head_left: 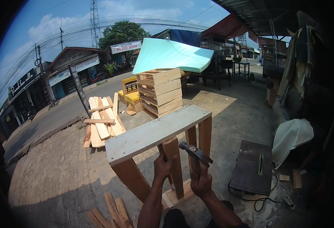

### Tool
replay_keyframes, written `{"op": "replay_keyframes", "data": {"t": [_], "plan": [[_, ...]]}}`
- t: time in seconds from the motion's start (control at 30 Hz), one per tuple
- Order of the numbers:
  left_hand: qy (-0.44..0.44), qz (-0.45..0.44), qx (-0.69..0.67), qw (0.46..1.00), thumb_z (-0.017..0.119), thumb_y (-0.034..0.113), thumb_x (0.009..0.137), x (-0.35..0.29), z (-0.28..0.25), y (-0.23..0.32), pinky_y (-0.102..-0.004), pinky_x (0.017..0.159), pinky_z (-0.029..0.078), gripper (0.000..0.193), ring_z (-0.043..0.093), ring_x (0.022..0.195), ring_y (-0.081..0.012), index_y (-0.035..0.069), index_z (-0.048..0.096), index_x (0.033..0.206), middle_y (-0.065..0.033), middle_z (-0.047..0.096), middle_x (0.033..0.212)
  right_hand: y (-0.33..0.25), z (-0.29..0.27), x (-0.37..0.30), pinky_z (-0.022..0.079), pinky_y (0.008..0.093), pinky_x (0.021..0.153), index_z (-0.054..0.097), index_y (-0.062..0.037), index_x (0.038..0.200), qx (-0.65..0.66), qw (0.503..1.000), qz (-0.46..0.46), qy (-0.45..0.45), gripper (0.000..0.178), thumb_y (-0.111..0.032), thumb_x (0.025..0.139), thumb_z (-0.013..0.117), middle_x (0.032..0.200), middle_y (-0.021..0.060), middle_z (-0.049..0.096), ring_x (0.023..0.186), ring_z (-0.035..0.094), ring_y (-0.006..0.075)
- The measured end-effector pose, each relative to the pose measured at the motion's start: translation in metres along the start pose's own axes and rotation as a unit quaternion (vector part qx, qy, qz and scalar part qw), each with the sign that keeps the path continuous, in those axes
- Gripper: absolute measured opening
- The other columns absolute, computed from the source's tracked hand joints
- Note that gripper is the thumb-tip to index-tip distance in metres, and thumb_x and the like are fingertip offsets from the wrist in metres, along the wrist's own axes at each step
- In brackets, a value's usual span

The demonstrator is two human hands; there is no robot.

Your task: The person assembles a wooden stool by positioning wooden planks and using a hammer to drive nails into the frame. They repeatedly adjust the frame, insert nails, and hammer them in place to secure the structure.

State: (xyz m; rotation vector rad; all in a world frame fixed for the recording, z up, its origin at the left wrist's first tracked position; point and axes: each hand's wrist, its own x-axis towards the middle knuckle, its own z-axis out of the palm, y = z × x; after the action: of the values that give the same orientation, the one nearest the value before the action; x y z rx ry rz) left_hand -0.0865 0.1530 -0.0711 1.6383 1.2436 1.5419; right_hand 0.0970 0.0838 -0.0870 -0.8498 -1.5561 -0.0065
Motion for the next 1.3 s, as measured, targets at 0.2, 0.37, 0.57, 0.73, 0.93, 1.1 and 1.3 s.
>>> {"op": "replay_keyframes", "data": {"t": [0.2, 0.37, 0.57, 0.73, 0.93, 1.1, 1.3], "plan": [[0.000, -0.057, -0.005, 0.998, 0.074, 0.020, 0.096, 0.002, -0.004, 0.000, -0.0359, 0.098, 0.052, 0.045, 0.068, 0.111, -0.0206, -0.004, 0.061, 0.132, -0.0156, 0.071, 0.122, -0.006, 0.011, 0.005, 0.052, 0.0434, 0.053, 0.057, -0.0013, 0.115, -0.029, 0.997, 0.048, -0.046, 0.026, -0.023, 0.101, 0.064, 0.074, 0.0201, 0.065, 0.065, 0.069, 0.0418], [0.017, -0.030, 0.017, 0.999, 0.075, 0.024, 0.095, -0.001, 0.001, 0.002, -0.0359, 0.092, 0.054, 0.043, 0.070, 0.105, -0.0207, -0.003, 0.064, 0.126, -0.0152, 0.074, 0.114, -0.011, 0.016, 0.008, 0.055, 0.0511, 0.065, 0.056, -0.0002, 0.120, -0.023, 0.988, 0.139, -0.064, 0.032, -0.023, 0.100, 0.065, 0.088, 0.0264, 0.068, 0.085, 0.071, 0.0473], [0.071, 0.014, -0.015, 0.997, 0.078, 0.029, 0.093, 0.000, 0.005, 0.004, -0.0359, 0.086, 0.056, 0.043, 0.072, 0.099, -0.0198, -0.002, 0.066, 0.120, -0.0166, 0.076, 0.107, -0.018, 0.027, 0.008, 0.057, 0.0487, 0.058, 0.056, -0.0011, 0.112, -0.046, 0.991, 0.113, -0.048, 0.025, -0.019, 0.099, 0.067, 0.079, 0.0249, 0.070, 0.075, 0.074, 0.0427], [0.063, 0.022, -0.006, 0.998, 0.077, 0.023, 0.094, -0.001, 0.003, 0.006, -0.0354, 0.087, 0.056, 0.041, 0.072, 0.100, -0.0203, -0.003, 0.064, 0.122, -0.0161, 0.075, 0.110, -0.013, 0.027, 0.012, 0.057, 0.0479, 0.059, 0.055, -0.0018, 0.121, 0.008, 0.991, 0.001, 0.132, 0.029, -0.021, 0.101, 0.064, 0.085, 0.0255, 0.070, 0.076, 0.072, 0.0446], [0.071, 0.028, -0.007, 0.997, 0.077, 0.020, 0.094, -0.004, 0.007, 0.010, -0.0363, 0.092, 0.055, 0.039, 0.071, 0.104, -0.0195, -0.002, 0.064, 0.124, -0.0158, 0.075, 0.112, -0.003, 0.024, 0.020, 0.056, 0.0477, 0.056, 0.054, -0.0030, 0.114, 0.023, 0.995, 0.069, 0.064, 0.026, -0.022, 0.100, 0.065, 0.080, 0.0238, 0.069, 0.073, 0.071, 0.0445], [0.055, 0.013, 0.013, 0.998, 0.074, 0.021, 0.095, -0.013, 0.001, 0.005, -0.0358, 0.087, 0.056, 0.034, 0.071, 0.098, -0.0186, -0.001, 0.065, 0.118, -0.0144, 0.075, 0.106, -0.004, 0.029, -0.003, 0.055, 0.0447, 0.051, 0.055, -0.0028, 0.115, -0.004, 0.998, 0.055, 0.018, 0.028, -0.022, 0.098, 0.068, 0.078, 0.0222, 0.069, 0.067, 0.071, 0.0411], [0.040, -0.005, 0.016, 0.999, 0.066, 0.012, 0.092, -0.007, -0.005, 0.006, -0.0351, 0.088, 0.055, 0.031, 0.071, 0.099, -0.0191, -0.001, 0.065, 0.120, -0.0153, 0.075, 0.107, -0.015, 0.042, -0.008, 0.056, 0.0432, 0.052, 0.056, -0.0016, 0.115, -0.011, 1.000, 0.026, -0.006, 0.030, -0.021, 0.097, 0.070, 0.077, 0.0195, 0.069, 0.067, 0.073, 0.0368]]}}
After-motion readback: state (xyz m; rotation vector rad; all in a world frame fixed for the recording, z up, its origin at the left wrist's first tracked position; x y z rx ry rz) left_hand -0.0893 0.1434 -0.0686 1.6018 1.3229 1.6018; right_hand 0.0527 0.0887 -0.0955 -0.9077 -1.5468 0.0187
